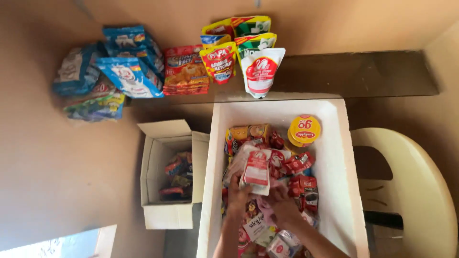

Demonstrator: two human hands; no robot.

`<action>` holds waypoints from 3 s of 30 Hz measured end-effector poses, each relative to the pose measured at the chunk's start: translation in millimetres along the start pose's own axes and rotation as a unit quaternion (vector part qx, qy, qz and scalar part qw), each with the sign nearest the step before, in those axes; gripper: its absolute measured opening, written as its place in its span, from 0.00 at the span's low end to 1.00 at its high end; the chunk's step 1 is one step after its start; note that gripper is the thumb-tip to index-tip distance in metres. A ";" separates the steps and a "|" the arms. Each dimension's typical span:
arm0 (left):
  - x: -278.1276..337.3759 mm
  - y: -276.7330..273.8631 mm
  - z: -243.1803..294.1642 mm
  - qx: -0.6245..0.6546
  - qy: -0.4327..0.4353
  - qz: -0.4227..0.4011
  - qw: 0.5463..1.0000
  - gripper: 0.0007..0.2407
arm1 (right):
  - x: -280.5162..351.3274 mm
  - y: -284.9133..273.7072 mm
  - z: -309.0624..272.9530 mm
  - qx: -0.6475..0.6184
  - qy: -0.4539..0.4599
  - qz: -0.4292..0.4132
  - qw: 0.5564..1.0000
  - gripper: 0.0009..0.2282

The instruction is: Organizing and stocking various packaged food items from a cooler box onto retail shelves.

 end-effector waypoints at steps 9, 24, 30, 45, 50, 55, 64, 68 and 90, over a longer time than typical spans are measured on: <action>-9.4 -16.7 -59.7 -0.175 -0.034 0.059 0.982 0.23 | -29.5 -27.8 47.8 -0.090 0.084 0.161 0.979 0.23; 13.7 -29.3 -71.5 -0.133 -0.027 0.060 0.989 0.12 | -92.6 45.8 81.4 -0.106 0.161 0.033 0.981 0.15; -25.8 -37.5 -131.0 -0.109 0.063 0.046 0.991 0.13 | -2.6 65.4 27.0 -0.116 0.035 0.091 0.988 0.27; 66.0 31.7 31.4 -0.163 0.102 0.019 0.981 0.12 | -11.6 -82.6 -1.6 -0.836 0.290 0.047 0.464 0.25; 111.8 65.3 84.3 -0.469 0.338 0.032 0.815 0.14 | -1.5 -55.9 -5.0 -0.841 0.215 0.069 0.491 0.28; 77.8 47.4 51.7 -0.301 0.318 0.010 0.899 0.15 | 4.5 -33.9 37.5 -0.815 0.213 0.080 0.533 0.26; 80.3 43.8 21.7 0.184 -0.089 -0.073 0.976 0.16 | 5.1 -50.9 13.4 -0.614 0.069 0.094 0.781 0.29; 52.4 42.5 3.9 0.162 -0.066 -0.033 0.984 0.13 | -1.5 -76.9 -29.3 -0.388 0.052 0.267 0.881 0.21; 25.0 118.2 133.5 -0.316 0.319 -0.064 0.891 0.22 | -21.6 -158.8 15.9 -0.513 0.045 0.212 0.831 0.21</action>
Point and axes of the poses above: each hand's wrist, its own x-axis away from the middle knuckle, its own y-axis out of the palm, z = x × y, the point moved 2 cm from there along -x, towards the middle knuckle, and after that the axes turned 13 degrees about -x, right-handed, at the moved point
